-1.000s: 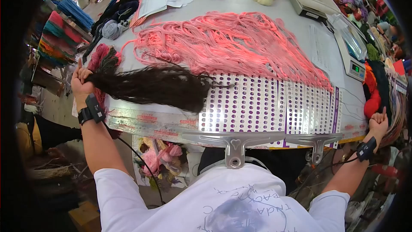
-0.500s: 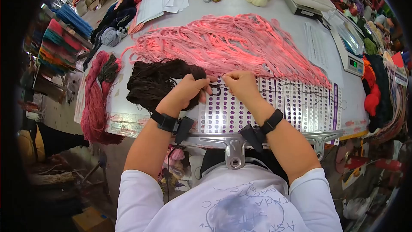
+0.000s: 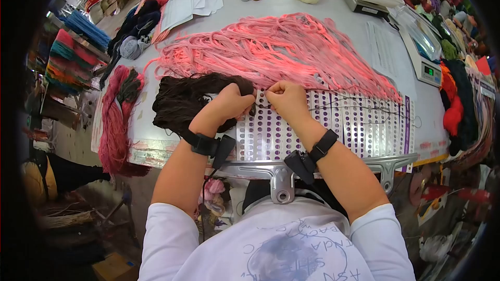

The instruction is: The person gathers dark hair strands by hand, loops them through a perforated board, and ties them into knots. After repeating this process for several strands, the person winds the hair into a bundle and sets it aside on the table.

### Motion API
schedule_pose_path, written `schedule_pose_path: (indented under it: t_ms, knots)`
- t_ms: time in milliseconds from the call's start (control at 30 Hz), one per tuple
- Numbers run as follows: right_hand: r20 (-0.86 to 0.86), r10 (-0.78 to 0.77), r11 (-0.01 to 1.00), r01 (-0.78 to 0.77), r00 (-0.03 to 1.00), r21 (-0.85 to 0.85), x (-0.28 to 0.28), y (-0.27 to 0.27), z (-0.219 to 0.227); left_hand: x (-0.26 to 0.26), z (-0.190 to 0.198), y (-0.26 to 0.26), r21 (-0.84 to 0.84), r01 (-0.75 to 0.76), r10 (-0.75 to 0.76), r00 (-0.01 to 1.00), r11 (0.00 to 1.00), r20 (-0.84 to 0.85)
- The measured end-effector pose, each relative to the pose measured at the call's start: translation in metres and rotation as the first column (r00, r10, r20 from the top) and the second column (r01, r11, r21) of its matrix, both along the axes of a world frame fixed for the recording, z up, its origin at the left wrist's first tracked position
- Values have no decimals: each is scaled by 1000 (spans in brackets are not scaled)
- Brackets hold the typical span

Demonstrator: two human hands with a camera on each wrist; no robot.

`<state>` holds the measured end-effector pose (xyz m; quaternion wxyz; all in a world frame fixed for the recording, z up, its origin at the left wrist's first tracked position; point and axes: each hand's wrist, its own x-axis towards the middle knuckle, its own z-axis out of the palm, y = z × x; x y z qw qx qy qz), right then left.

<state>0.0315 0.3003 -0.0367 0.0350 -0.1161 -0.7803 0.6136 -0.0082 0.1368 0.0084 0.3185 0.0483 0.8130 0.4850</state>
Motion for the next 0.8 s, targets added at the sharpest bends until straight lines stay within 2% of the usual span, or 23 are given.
schedule_pose_path:
  t_ms: [67,133,167,233,367,433,467,500,533,567,600,633,667,700,767,800]
  knots:
    - [-25,0,1000,1,1000,27,0,-2,0,1,-1,-1,34,-20,21,999,999,-26]
    - [-57,24,989,-16,998,147,2,-4,0,2,0,2,136,-48,41,997,990,60]
    - [-58,23,989,-15,998,147,5,-5,0,2,1,3,136,-47,40,997,990,59]
    - [-343,74,930,60,936,362,13,-9,-1,2,2,5,153,-113,96,989,982,114]
    - [-252,127,960,-56,959,273,24,-2,1,1,-9,2,151,-150,140,987,977,78]
    - [-213,156,984,-133,964,119,20,8,2,2,-11,3,185,-197,191,980,963,51]
    - [-135,128,988,-114,982,106,19,9,3,2,-12,0,184,-195,189,981,963,50]
    - [-136,123,989,-109,983,104,19,12,4,0,-12,-5,277,-262,261,964,924,42]
    - [-189,167,938,-97,968,331,19,15,5,-2,-12,-12,368,-322,331,943,872,41]
    - [-227,221,839,-66,949,540,19,17,8,-4,-9,-18,411,-405,404,910,817,93]
    - [-227,213,841,-60,950,538,20,19,10,-7,-7,-28,485,-462,432,884,743,180]
    - [-214,235,792,-59,948,607,22,18,13,-7,-1,-32,546,-520,451,851,657,269]
    - [-200,260,737,-60,945,673,23,18,15,-3,11,-33,586,-553,401,833,593,380]
    - [-201,262,739,-62,944,671,22,17,16,-4,9,-36,585,-554,404,832,593,379]
    - [-183,278,705,-71,943,706,18,14,18,-6,5,-40,775,-433,253,901,461,353]
    - [-183,277,706,-70,943,705,17,13,16,-6,4,-41,774,-433,253,901,462,352]
